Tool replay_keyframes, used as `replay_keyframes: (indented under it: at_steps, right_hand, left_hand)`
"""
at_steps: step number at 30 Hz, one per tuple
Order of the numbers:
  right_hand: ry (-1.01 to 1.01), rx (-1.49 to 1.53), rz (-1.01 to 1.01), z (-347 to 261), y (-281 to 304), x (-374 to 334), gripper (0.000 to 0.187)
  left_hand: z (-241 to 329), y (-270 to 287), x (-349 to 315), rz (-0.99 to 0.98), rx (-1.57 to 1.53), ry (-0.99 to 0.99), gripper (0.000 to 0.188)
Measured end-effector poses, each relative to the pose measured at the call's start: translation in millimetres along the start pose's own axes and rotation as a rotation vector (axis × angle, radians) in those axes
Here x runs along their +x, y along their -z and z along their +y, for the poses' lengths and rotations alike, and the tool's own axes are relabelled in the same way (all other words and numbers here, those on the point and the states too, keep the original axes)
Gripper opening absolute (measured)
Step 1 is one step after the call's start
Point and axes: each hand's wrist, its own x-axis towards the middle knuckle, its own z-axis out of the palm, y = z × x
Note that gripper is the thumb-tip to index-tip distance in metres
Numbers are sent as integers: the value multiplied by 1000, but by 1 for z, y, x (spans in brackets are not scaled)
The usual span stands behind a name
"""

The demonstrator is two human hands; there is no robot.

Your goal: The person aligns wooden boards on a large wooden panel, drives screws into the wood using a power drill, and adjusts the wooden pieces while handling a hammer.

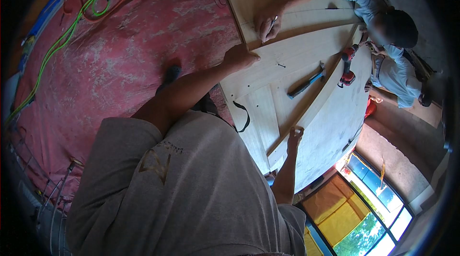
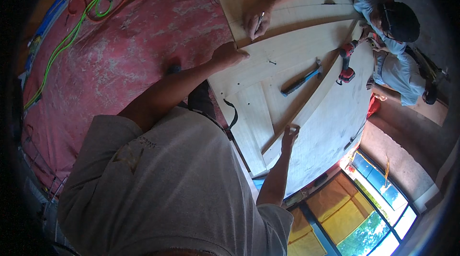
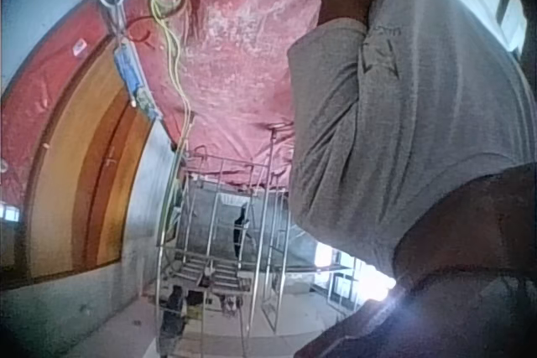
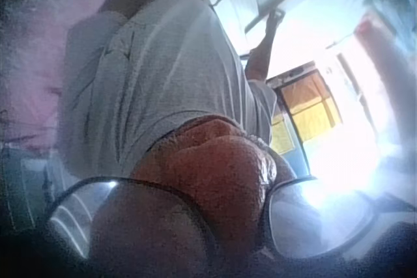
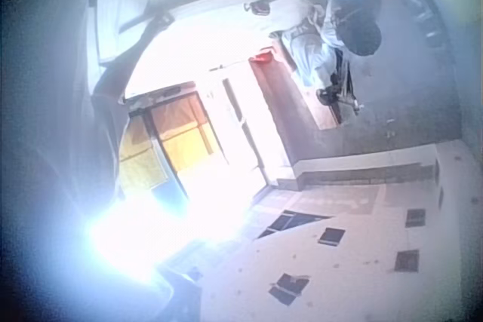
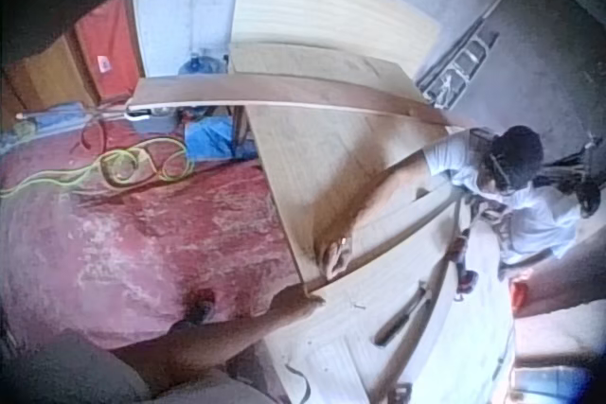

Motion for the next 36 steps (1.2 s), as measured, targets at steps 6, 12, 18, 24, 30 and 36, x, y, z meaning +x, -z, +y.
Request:
replay_keyframes:
  at_steps: [6, 12, 18, 24, 30, 36]
  right_hand:
    - [18, -19, -14, 2, 3, -1, 85]
    - [28, 4, 16, 3, -1, -2, 76]
    - [304, 224, -79, 5, 0, 10, 50]
    - [195, -72, 307, 15, -14, 9, 80]
    - [48, -60, 249, 0, -6, -3, 85]
    - [-73, -69, 188, -3, -5, -9, 87]
  left_hand:
    - [-2, -3, -1, 25, -38, -3, 63]
    - [-3, -3, 1, 21, -51, 18, 61]
    - [-19, -14, 27, 39, -40, -13, 59]
    - [-8, -8, 15, -3, 12, -24, 64]
    - [-2, -10, 14, 13, -5, -7, 63]
    - [-1, -14, 13, 15, -14, 14, 65]
